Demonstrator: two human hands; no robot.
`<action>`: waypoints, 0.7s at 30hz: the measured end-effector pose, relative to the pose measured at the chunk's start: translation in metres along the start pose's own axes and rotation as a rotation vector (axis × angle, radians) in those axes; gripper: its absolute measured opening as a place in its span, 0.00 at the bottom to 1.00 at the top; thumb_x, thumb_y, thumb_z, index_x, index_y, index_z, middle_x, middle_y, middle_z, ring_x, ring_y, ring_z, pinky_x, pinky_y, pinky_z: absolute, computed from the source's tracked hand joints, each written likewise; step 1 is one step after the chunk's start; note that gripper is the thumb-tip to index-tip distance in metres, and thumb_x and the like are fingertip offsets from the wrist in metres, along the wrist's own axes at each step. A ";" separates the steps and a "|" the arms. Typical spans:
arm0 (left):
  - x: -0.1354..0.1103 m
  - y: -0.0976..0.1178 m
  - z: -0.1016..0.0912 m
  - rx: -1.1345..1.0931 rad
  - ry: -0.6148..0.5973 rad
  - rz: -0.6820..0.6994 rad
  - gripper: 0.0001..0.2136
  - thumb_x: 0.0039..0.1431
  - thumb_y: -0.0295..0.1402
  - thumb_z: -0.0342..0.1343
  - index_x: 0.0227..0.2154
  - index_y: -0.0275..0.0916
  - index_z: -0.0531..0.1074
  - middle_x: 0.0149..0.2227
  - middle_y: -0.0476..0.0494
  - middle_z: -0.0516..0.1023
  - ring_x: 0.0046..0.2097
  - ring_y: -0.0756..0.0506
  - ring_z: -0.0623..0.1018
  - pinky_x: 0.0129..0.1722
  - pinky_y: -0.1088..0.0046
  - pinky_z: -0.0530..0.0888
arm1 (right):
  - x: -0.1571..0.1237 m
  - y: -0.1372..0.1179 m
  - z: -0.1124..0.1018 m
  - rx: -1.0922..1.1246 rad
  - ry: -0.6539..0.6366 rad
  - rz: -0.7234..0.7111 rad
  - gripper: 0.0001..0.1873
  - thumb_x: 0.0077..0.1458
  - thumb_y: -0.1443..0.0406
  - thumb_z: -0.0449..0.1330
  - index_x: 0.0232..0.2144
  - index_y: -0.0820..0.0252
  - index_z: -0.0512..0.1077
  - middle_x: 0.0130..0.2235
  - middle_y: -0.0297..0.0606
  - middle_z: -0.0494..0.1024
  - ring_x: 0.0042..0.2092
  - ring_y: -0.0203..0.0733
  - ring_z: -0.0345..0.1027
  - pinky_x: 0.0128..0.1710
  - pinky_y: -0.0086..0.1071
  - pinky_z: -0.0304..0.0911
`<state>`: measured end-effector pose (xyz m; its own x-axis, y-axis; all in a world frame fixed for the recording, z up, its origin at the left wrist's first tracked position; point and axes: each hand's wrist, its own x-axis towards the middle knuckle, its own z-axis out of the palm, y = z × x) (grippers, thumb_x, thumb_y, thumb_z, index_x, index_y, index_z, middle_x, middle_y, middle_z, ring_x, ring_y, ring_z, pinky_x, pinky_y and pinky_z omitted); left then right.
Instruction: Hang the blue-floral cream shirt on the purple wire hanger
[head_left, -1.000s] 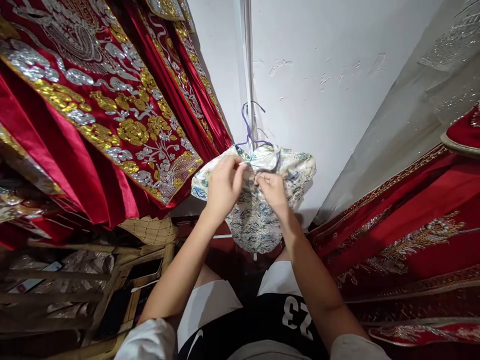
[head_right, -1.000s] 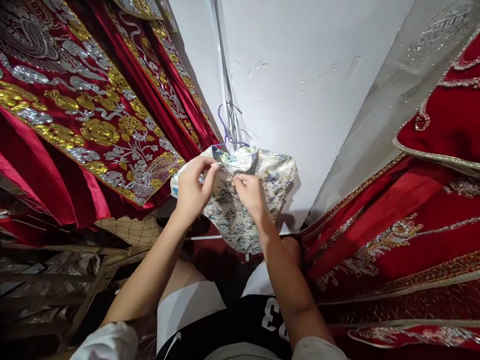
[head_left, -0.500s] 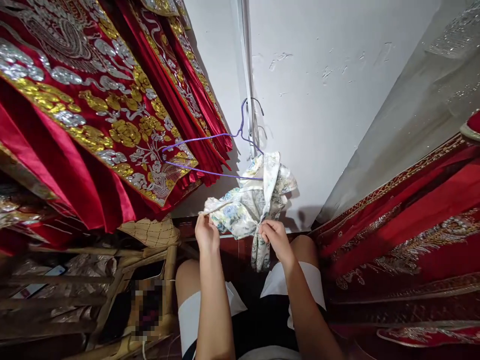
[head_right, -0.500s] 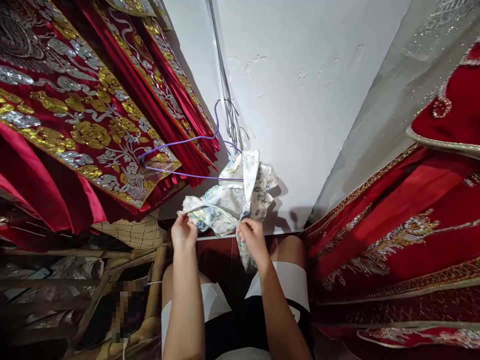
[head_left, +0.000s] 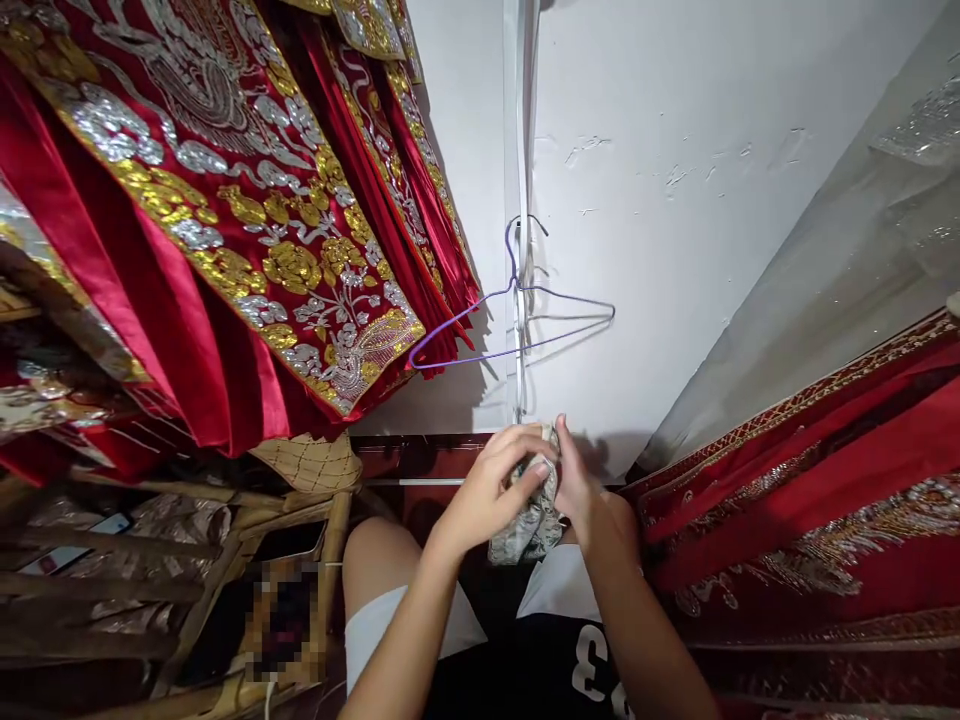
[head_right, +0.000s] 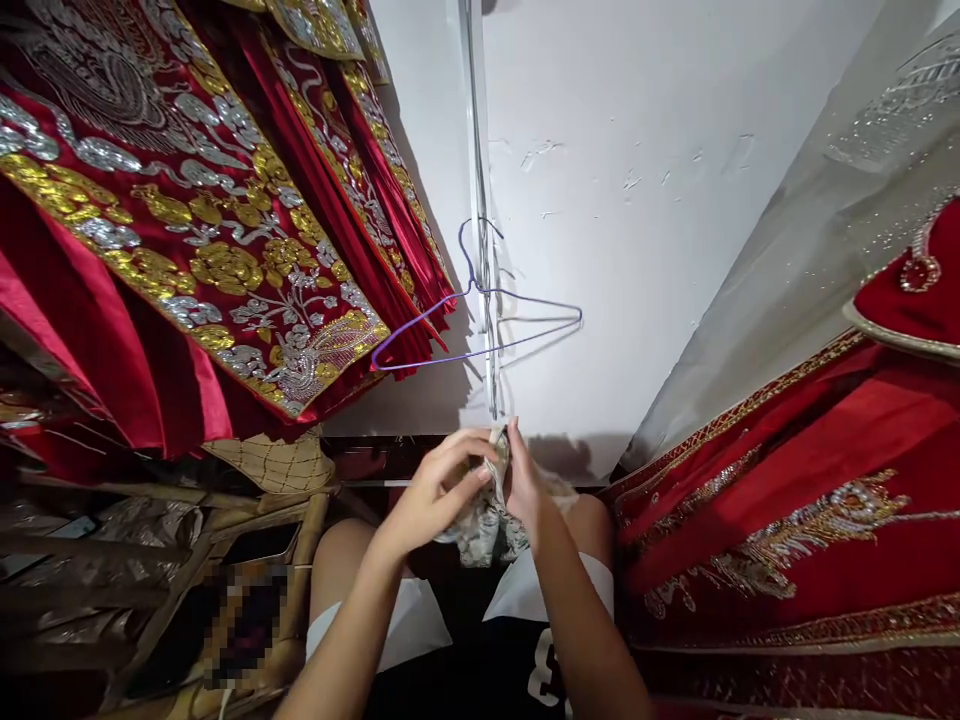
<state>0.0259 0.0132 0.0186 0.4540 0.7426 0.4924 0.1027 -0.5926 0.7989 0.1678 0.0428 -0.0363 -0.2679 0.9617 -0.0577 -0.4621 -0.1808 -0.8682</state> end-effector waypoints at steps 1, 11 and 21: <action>0.004 0.001 -0.008 0.042 0.008 0.009 0.12 0.70 0.38 0.53 0.53 0.43 0.72 0.56 0.38 0.74 0.61 0.39 0.71 0.63 0.61 0.64 | 0.001 -0.007 0.003 0.019 -0.074 0.054 0.42 0.47 0.28 0.52 0.37 0.57 0.77 0.33 0.42 0.80 0.42 0.51 0.75 0.40 0.39 0.70; 0.001 -0.035 -0.065 0.163 -0.594 -0.466 0.31 0.67 0.59 0.41 0.38 0.35 0.77 0.43 0.40 0.82 0.43 0.39 0.77 0.44 0.67 0.74 | 0.015 -0.112 0.003 -0.814 -0.197 -0.195 0.04 0.43 0.66 0.66 0.25 0.61 0.76 0.28 0.35 0.77 0.30 0.39 0.70 0.29 0.30 0.63; -0.008 -0.022 -0.136 1.119 -0.577 -0.661 0.16 0.66 0.40 0.49 0.43 0.39 0.79 0.54 0.31 0.80 0.58 0.31 0.77 0.57 0.53 0.69 | 0.105 -0.088 -0.048 -1.044 0.192 -0.542 0.22 0.47 0.69 0.54 0.42 0.58 0.82 0.42 0.40 0.84 0.45 0.50 0.75 0.47 0.39 0.67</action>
<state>-0.1003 0.0623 0.0443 0.3112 0.9073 -0.2827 0.9458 -0.3246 -0.0008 0.2207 0.1699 0.0104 -0.0783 0.8921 0.4450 0.4594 0.4285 -0.7781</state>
